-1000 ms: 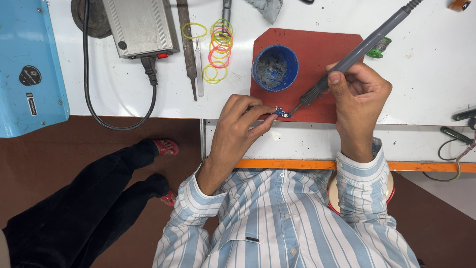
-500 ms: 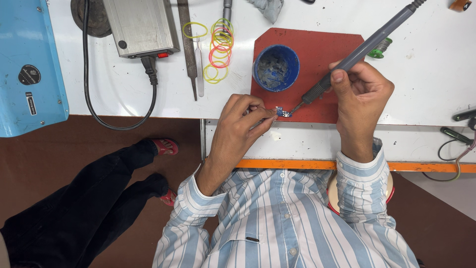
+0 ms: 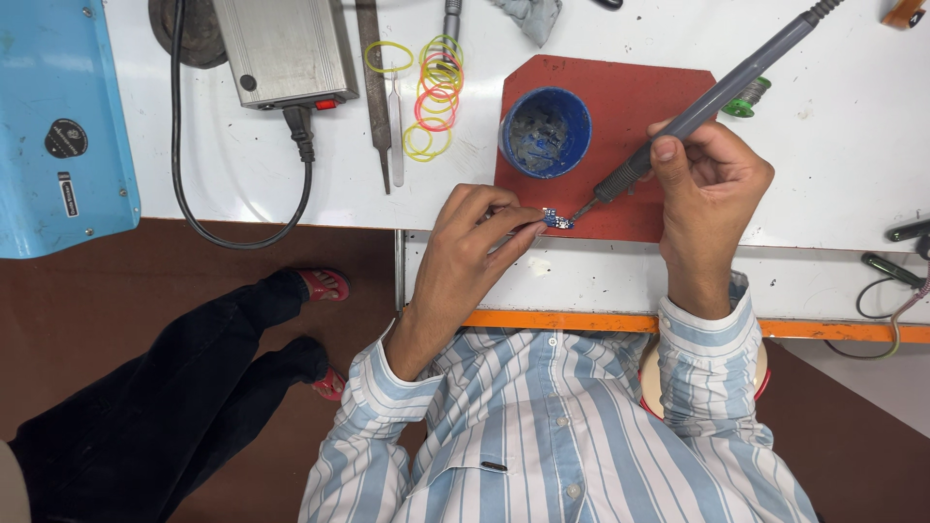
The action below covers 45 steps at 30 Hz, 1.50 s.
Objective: The person applies flux to a small circuit board and then uses a soldering iron to solder components. They repeatedly heat and adjust the board while working on the same small area.
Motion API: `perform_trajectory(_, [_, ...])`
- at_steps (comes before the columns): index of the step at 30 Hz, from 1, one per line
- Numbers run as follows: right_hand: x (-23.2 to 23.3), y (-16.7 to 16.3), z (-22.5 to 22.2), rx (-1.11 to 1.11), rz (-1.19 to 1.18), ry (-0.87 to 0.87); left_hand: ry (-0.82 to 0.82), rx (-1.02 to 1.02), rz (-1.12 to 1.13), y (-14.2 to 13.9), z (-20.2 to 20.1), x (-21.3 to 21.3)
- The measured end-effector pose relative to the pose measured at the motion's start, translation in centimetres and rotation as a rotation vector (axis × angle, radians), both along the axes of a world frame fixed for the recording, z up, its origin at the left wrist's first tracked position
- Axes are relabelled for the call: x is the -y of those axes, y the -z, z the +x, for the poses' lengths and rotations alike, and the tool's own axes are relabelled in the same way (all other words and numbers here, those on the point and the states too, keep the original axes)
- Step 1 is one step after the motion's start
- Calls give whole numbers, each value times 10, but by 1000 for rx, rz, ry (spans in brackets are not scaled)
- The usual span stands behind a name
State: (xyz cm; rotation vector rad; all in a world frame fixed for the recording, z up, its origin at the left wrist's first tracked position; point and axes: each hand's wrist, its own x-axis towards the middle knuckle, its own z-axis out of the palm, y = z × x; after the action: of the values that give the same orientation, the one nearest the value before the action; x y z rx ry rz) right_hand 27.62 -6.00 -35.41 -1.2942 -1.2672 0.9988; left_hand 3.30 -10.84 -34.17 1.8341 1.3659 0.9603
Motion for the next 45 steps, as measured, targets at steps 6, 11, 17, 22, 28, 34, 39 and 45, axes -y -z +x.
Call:
perform_trajectory(6, [1, -5, -4, -37, 1, -7, -117, -32, 85, -14, -11, 0])
perform_trajectory(11, [0, -7, -5, -19, 1, -8, -473, -383, 225, -21, -38, -16])
perform_trajectory(17, [1, -7, -5, -21, 2, -8, -524, -435, 144, -17, -49, -36])
perform_trajectory(22, [2, -6, -4, -24, 11, -16, -545, -348, 102, -18, -46, -41])
perform_trajectory(28, [1, -6, -4, -21, 9, -20, -586, -356, 183, -28, -45, -30])
perform_trajectory(34, [1, -4, -3, 4, -2, -6, -493, -200, 149, -45, -34, 12])
perform_trajectory(39, [1, -3, -2, 16, -14, 7, -11, -160, 159, -40, -14, 29])
perform_trajectory(45, [0, -4, -2, -25, -12, -6, -3, -337, 104, -48, -22, 24])
